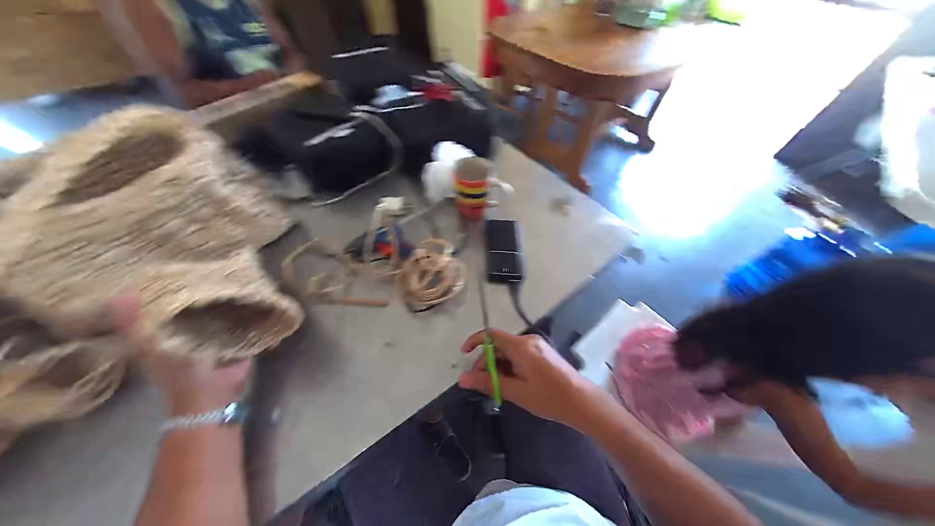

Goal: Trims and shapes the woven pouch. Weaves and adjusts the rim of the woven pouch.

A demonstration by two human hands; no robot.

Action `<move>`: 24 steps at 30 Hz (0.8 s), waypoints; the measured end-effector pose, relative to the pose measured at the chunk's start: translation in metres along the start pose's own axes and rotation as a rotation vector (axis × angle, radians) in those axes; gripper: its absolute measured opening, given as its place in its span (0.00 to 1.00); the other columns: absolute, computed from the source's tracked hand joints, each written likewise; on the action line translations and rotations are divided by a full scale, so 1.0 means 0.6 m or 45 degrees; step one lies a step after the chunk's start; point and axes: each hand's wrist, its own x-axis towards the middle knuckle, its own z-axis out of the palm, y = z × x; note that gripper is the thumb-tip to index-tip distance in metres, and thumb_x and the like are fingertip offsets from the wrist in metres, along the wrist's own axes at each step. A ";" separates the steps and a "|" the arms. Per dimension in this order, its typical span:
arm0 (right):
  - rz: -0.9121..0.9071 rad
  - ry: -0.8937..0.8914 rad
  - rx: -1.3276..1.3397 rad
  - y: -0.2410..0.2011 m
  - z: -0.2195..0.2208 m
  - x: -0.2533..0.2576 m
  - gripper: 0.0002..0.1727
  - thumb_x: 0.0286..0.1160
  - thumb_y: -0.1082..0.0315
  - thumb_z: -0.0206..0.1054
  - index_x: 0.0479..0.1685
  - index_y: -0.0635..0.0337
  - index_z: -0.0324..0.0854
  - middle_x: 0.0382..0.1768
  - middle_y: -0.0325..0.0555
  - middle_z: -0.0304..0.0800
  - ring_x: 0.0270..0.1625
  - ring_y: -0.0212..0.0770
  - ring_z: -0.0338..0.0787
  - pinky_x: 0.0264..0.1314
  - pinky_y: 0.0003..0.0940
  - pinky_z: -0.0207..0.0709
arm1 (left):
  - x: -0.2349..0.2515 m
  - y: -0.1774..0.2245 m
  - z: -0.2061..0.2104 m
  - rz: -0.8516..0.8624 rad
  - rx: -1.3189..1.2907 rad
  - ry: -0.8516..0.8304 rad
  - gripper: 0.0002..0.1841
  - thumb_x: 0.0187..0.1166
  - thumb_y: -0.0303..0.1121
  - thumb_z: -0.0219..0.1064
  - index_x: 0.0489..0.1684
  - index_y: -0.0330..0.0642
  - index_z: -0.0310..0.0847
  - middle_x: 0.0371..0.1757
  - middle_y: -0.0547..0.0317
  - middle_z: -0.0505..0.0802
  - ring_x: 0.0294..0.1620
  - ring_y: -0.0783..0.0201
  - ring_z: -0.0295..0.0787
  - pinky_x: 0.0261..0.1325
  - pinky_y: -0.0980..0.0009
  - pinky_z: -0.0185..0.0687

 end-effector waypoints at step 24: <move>-0.104 -0.292 -1.047 -0.119 0.203 0.521 0.35 0.61 0.45 0.83 0.41 0.76 0.84 0.56 0.78 0.81 0.58 0.74 0.86 0.55 0.72 0.81 | 0.008 0.049 -0.016 0.024 -0.277 -0.025 0.42 0.77 0.79 0.35 0.80 0.64 0.71 0.75 0.62 0.84 0.76 0.56 0.79 0.72 0.45 0.79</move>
